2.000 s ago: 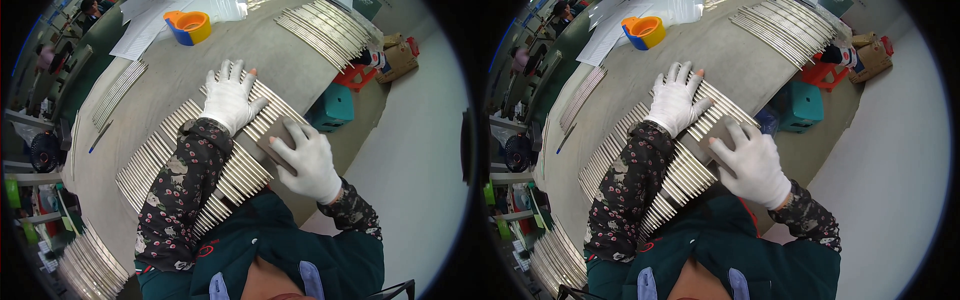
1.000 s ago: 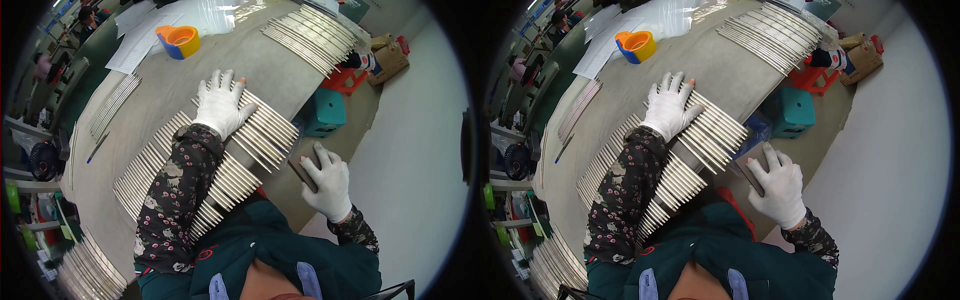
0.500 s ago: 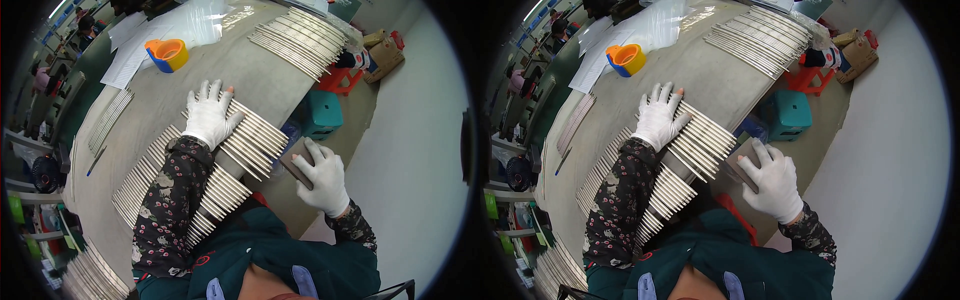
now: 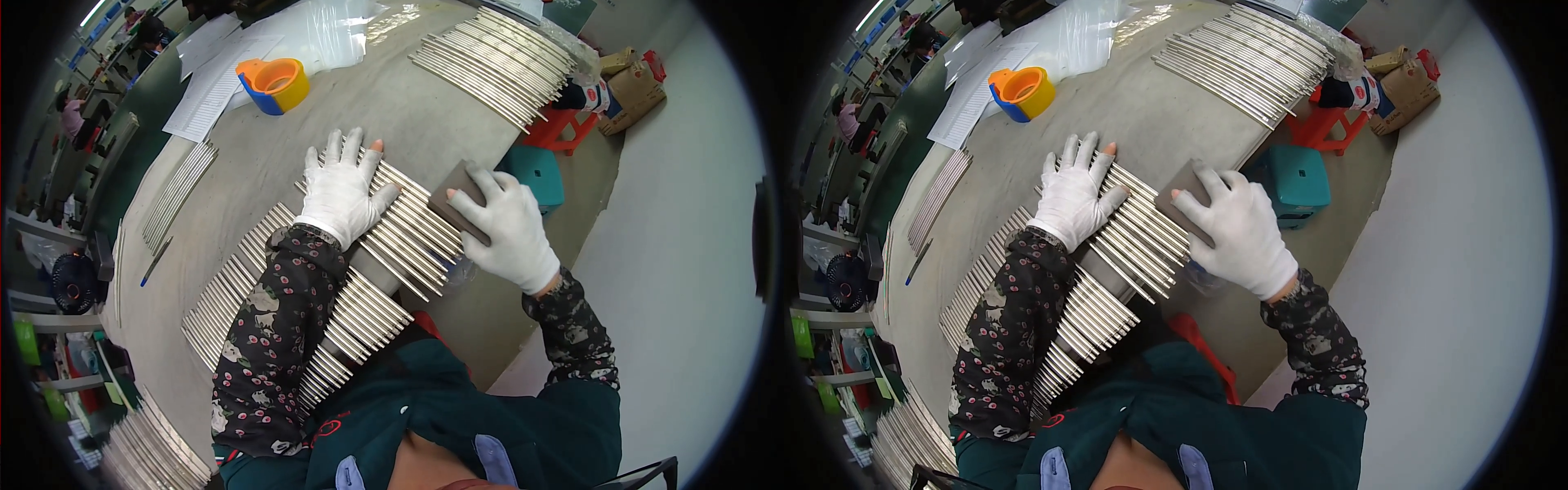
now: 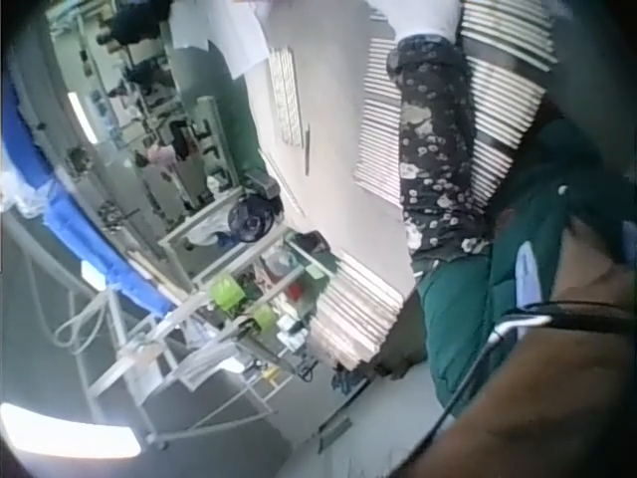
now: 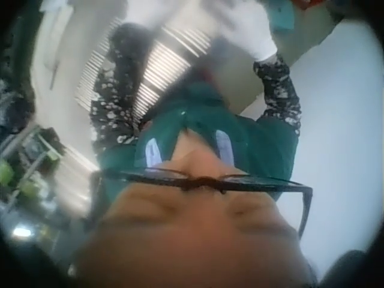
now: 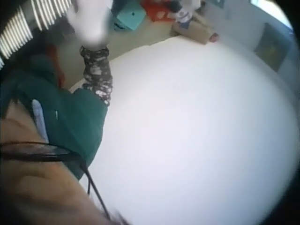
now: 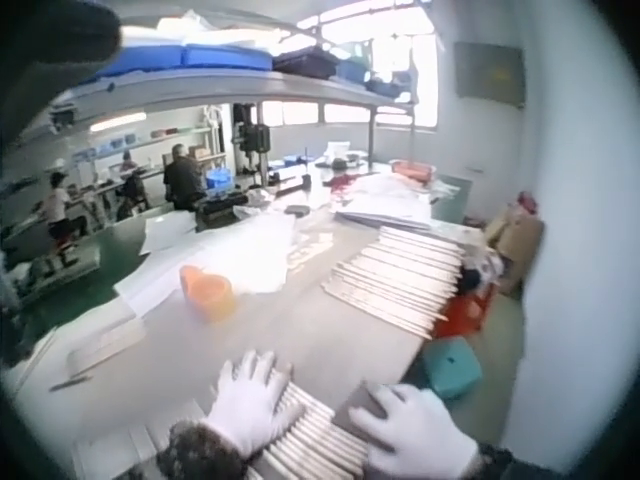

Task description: Sand the edges of a stack of thin wooden slats using a handheld sanding block.

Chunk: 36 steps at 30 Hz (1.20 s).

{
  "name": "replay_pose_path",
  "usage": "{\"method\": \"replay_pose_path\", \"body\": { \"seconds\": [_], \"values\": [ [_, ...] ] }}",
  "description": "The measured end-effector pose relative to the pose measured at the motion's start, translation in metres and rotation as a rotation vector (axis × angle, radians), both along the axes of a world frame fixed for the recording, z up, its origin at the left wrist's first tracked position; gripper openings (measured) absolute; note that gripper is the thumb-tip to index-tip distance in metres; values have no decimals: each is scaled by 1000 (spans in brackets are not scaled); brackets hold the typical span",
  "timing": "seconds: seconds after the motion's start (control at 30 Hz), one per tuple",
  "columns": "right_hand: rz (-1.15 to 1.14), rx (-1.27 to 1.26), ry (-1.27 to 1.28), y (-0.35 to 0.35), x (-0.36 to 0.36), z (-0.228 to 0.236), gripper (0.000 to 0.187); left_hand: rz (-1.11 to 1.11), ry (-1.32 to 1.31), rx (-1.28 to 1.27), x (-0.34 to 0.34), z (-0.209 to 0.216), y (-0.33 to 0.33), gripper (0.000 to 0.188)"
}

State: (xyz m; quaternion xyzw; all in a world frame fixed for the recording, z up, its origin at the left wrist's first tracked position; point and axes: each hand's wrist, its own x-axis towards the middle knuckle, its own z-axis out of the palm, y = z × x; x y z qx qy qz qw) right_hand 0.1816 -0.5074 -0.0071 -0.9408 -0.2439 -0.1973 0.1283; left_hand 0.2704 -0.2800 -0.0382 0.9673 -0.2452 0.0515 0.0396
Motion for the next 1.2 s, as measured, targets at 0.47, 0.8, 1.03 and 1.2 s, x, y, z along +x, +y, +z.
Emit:
{"method": "replay_pose_path", "body": {
  "seconds": [0.47, 0.8, 1.03, 1.2],
  "values": [
    [-52, -100, 137, -26, -70, 5, 47, -3, 0, -16, -2, 1, 4, 67],
    [94, -73, 150, -15, -67, 8, 49, 0, 88, -2, -18, 8, 19, 67],
    [-17, -50, 64, -17, -68, 12, 51, -254, 13, -15, -36, 14, 41, 63],
    [-57, -25, 0, -12, -51, 8, 51, -332, 17, 10, -40, 2, 41, 70]
  ]
}}
